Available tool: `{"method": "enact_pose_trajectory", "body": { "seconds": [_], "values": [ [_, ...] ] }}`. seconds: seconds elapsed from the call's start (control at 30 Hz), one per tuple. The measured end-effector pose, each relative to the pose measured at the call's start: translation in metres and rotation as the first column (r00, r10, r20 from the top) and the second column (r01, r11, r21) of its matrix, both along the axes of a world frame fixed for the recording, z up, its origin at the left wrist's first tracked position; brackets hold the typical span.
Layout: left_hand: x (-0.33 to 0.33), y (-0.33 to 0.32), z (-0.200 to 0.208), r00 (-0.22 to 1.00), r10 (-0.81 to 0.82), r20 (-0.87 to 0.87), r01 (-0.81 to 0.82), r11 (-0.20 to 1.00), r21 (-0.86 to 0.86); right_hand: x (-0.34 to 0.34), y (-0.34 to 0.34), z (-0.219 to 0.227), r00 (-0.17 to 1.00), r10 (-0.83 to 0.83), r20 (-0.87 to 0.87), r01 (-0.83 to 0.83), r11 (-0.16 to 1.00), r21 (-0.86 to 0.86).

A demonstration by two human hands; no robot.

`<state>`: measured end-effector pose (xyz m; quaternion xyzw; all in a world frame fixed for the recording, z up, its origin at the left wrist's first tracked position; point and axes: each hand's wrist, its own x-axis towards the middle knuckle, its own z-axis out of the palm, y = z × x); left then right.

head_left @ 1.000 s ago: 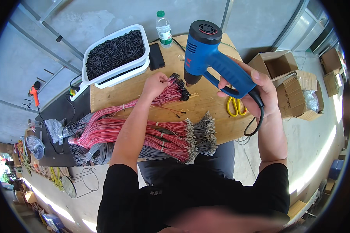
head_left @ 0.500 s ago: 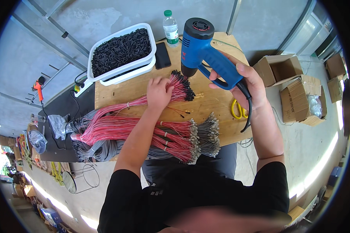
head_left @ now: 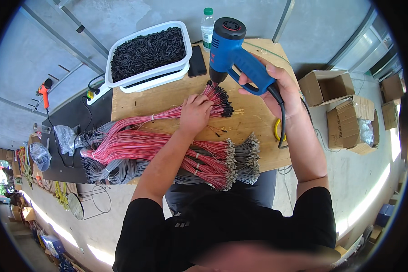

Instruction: The recorder is assembling wire harnesses by putting heat shrink tubing on wire ends and then using a heat gun to shrink them.

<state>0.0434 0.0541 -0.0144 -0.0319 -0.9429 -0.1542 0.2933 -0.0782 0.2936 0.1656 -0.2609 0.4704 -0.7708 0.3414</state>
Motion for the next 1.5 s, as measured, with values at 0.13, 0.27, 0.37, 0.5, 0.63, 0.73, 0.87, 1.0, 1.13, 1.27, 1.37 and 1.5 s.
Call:
{"method": "enact_pose_trajectory", "body": {
  "seconds": [0.13, 0.27, 0.37, 0.5, 0.63, 0.73, 0.87, 1.0, 1.13, 1.27, 1.37, 1.5],
  "values": [
    [-0.002, -0.005, 0.001, 1.000, -0.005, 0.010, 0.004, 0.996, 0.086, 0.000, -0.011, -0.001, 1.000, 0.012, -0.011, -0.012, 1.000, -0.017],
    [-0.003, -0.006, 0.004, 1.000, 0.002, -0.018, 0.000, 0.994, 0.108, -0.005, -0.016, -0.006, 1.000, 0.012, -0.010, -0.012, 1.000, -0.017],
    [-0.002, -0.007, 0.002, 0.999, 0.009, -0.034, -0.007, 0.996, 0.085, -0.008, -0.017, -0.008, 0.999, 0.029, -0.044, -0.030, 0.999, -0.015],
    [-0.001, -0.010, 0.001, 0.997, 0.035, -0.063, -0.027, 0.992, 0.121, -0.005, -0.013, -0.003, 0.999, 0.003, -0.048, -0.003, 1.000, 0.003],
    [-0.001, -0.010, 0.000, 0.995, 0.065, -0.082, -0.054, 0.990, 0.130, -0.004, -0.009, -0.001, 1.000, -0.012, -0.026, 0.012, 1.000, 0.010],
    [0.000, -0.007, 0.003, 0.995, 0.068, -0.075, -0.058, 0.990, 0.128, -0.003, -0.007, -0.002, 1.000, -0.002, -0.015, 0.002, 1.000, 0.004],
    [0.000, -0.007, 0.006, 0.995, 0.053, -0.090, -0.042, 0.992, 0.118, -0.002, -0.003, -0.002, 1.000, -0.022, -0.014, 0.022, 0.999, 0.023],
    [-0.001, -0.007, 0.003, 0.995, 0.034, -0.093, -0.024, 0.994, 0.104, 0.003, 0.001, 0.003, 1.000, -0.021, -0.009, 0.021, 0.999, 0.027],
    [-0.001, -0.008, 0.000, 0.995, 0.004, -0.099, 0.007, 0.995, 0.101, 0.008, 0.004, 0.009, 0.999, -0.010, -0.041, 0.012, 0.999, 0.044],
    [-0.002, -0.008, 0.000, 0.996, -0.015, -0.089, 0.025, 0.994, 0.109, 0.011, 0.006, 0.010, 1.000, -0.012, -0.013, 0.013, 0.998, 0.060],
    [-0.002, -0.008, 0.000, 0.993, -0.049, -0.104, 0.060, 0.993, 0.101, 0.013, 0.008, 0.013, 1.000, -0.005, -0.030, 0.008, 0.997, 0.078],
    [-0.001, -0.007, 0.001, 0.992, -0.072, -0.105, 0.083, 0.991, 0.102, 0.017, 0.013, 0.016, 0.999, -0.005, -0.046, 0.009, 0.996, 0.088]
  ]
}}
